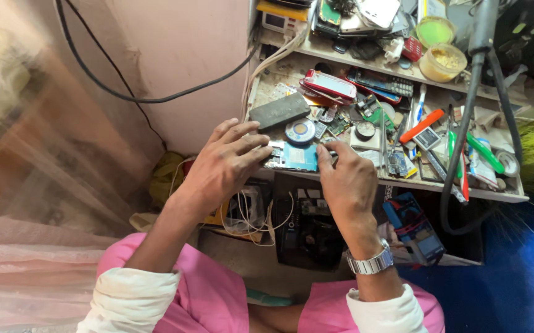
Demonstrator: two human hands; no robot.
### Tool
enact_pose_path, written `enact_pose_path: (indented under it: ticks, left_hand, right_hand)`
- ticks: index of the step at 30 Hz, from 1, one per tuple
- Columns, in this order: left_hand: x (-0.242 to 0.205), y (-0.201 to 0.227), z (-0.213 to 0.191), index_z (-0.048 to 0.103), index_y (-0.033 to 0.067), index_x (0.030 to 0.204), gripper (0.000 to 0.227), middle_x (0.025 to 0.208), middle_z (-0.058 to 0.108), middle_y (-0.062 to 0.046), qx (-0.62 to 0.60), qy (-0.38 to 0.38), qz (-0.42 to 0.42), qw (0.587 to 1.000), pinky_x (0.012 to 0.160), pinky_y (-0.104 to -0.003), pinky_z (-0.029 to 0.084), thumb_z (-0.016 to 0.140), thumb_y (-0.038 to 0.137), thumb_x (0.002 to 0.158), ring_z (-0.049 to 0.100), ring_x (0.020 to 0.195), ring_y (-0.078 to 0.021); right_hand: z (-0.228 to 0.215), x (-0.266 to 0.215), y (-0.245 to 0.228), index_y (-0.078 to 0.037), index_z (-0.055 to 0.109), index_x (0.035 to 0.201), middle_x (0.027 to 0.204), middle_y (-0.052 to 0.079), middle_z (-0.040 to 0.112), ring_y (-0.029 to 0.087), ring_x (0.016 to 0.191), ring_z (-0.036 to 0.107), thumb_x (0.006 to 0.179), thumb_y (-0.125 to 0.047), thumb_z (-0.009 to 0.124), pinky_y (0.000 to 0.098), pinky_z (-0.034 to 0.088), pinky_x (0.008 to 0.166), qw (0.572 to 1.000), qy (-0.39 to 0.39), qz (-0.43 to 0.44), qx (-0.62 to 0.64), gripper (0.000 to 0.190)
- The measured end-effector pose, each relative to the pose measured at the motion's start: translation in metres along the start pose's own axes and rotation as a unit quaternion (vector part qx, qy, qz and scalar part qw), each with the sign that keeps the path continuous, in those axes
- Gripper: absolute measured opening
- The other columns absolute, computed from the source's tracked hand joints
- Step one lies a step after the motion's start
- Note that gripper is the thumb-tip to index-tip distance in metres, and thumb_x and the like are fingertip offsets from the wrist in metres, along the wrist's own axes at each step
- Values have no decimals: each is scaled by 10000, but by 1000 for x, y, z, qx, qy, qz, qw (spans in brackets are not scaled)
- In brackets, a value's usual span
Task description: The person sits on the floor and inspects a small blue circuit board, then uses a multimeter to test its voltage. They place the board on a cluttered shelf, pick up a white smartphone, and use a small orange tool to work on the phone's edge.
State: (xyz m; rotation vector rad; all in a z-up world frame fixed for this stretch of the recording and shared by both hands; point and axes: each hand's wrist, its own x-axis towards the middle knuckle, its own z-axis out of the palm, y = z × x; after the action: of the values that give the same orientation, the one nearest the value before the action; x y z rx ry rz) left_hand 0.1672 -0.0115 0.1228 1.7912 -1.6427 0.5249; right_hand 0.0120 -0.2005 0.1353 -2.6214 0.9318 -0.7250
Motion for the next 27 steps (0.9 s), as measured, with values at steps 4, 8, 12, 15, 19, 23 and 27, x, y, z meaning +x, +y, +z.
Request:
enact_pose_path:
  ticks: [4, 8, 12, 15, 19, 23, 27]
  left_hand:
    - [2, -4, -1, 739, 110, 1204, 355, 1299, 682, -69, 6, -14, -7, 1000, 1181, -512, 329, 763, 198, 861, 510, 1359, -287]
    - [4, -1, 1, 720, 112, 1225, 411, 1326, 666, -74, 17, -22, -16, 999, 1178, -516, 330, 790, 219, 834, 502, 1374, -291]
    - [3, 5, -8, 680, 76, 1306, 536, 1377, 634, -106, -1, -15, -10, 1000, 1177, -518, 339, 810, 209, 804, 494, 1380, -324]
    - [-8, 11, -20, 659, 41, 1316, 557, 1394, 624, -124, -8, -2, -13, 1000, 1164, -517, 370, 830, 221, 817, 496, 1378, -344]
    - [-38, 31, -22, 648, 37, 1305, 531, 1367, 634, -131, -18, 32, -40, 999, 1134, -496, 441, 843, 180, 832, 533, 1365, -343]
    - [-76, 58, -13, 652, 63, 1258, 479, 1340, 645, -120, -66, 1, -61, 996, 1107, -480, 462, 814, 112, 810, 554, 1342, -329]
    - [-109, 86, 10, 671, 78, 1218, 478, 1306, 656, -119, -130, -82, -74, 985, 1049, -464, 476, 779, 81, 752, 566, 1292, -346]
  right_hand:
    - [-1, -1, -4, -125, 785, 984, 668, 140, 728, 285, 588, 717, 969, -342, 717, 409, 536, 526, 999, 30, -16, -39, 228]
    - [-12, -10, -7, -93, 775, 1018, 696, 111, 736, 253, 587, 716, 986, -281, 734, 378, 527, 525, 994, 94, -49, -5, 195]
    - [-30, -55, 3, -62, 760, 1045, 797, 123, 748, 205, 624, 712, 982, -189, 722, 339, 519, 566, 989, 73, -68, 112, 147]
    - [-27, -111, 34, -43, 745, 1024, 863, 126, 765, 193, 679, 713, 946, -162, 724, 308, 545, 599, 982, -1, -29, 188, 144]
    - [-8, -166, 114, -41, 768, 1002, 801, 120, 758, 225, 648, 718, 861, -176, 755, 327, 554, 584, 977, -105, 103, 154, 195]
    - [-17, -182, 224, -31, 756, 987, 959, 161, 755, 333, 865, 725, 881, -206, 774, 406, 572, 764, 995, 28, 94, -11, 206]
    - [-14, -165, 314, -23, 676, 1217, 1197, 235, 691, 434, 1095, 652, 786, -312, 857, 490, 527, 938, 992, 47, 74, -92, 550]
